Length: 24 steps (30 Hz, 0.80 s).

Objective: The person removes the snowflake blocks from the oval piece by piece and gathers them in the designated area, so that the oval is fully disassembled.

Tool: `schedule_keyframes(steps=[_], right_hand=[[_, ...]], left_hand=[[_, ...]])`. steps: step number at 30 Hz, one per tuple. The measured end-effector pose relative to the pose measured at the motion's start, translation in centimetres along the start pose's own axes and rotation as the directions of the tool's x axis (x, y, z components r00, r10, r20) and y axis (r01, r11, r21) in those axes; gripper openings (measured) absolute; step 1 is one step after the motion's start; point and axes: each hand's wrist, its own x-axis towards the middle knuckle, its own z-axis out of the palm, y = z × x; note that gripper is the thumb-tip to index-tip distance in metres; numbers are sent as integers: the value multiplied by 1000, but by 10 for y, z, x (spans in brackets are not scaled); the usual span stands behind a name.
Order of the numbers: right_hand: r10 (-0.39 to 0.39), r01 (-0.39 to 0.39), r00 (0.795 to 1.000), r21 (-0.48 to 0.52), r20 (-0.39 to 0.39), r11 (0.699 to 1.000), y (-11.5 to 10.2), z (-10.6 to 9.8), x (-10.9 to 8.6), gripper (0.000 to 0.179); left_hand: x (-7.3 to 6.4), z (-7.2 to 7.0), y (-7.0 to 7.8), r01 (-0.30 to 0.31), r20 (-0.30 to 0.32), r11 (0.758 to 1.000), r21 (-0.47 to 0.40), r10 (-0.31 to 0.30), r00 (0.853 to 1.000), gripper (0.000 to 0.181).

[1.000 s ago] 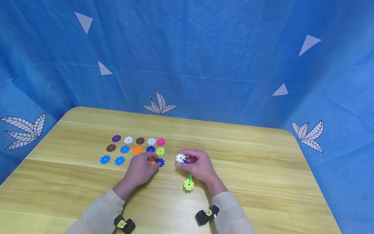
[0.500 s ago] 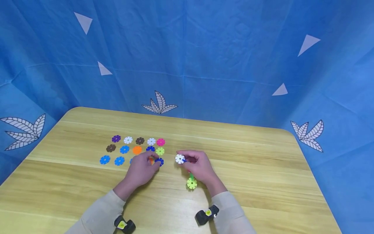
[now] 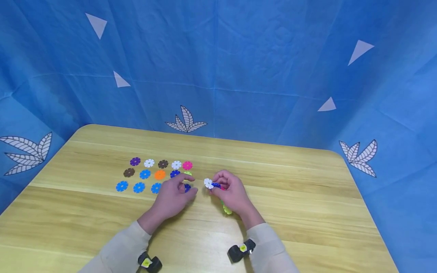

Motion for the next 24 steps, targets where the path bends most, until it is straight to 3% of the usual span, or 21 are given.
schedule_keyframes(steps=[3,8,12,18,24], right_hand=[[-10,10,1000,-21,-8,1000,0,0,0,15],[-103,104,995,-96,17,990,-3,0,-1,16],[-156,160,986,-92,53,983,-2,-2,-2,20],[-166,168,986,-88,34,982,2,-4,-1,16],[-158,159,987,-86,16,984,1,-4,-1,16]], left_hand=[[1,1,4,6,48,1000,-22,-4,999,37],[3,3,8,-6,102,1000,-3,6,995,43],[5,6,9,-42,136,999,24,39,990,43],[8,9,9,-131,140,987,89,118,983,37],[8,7,12,-124,147,986,116,106,983,34]])
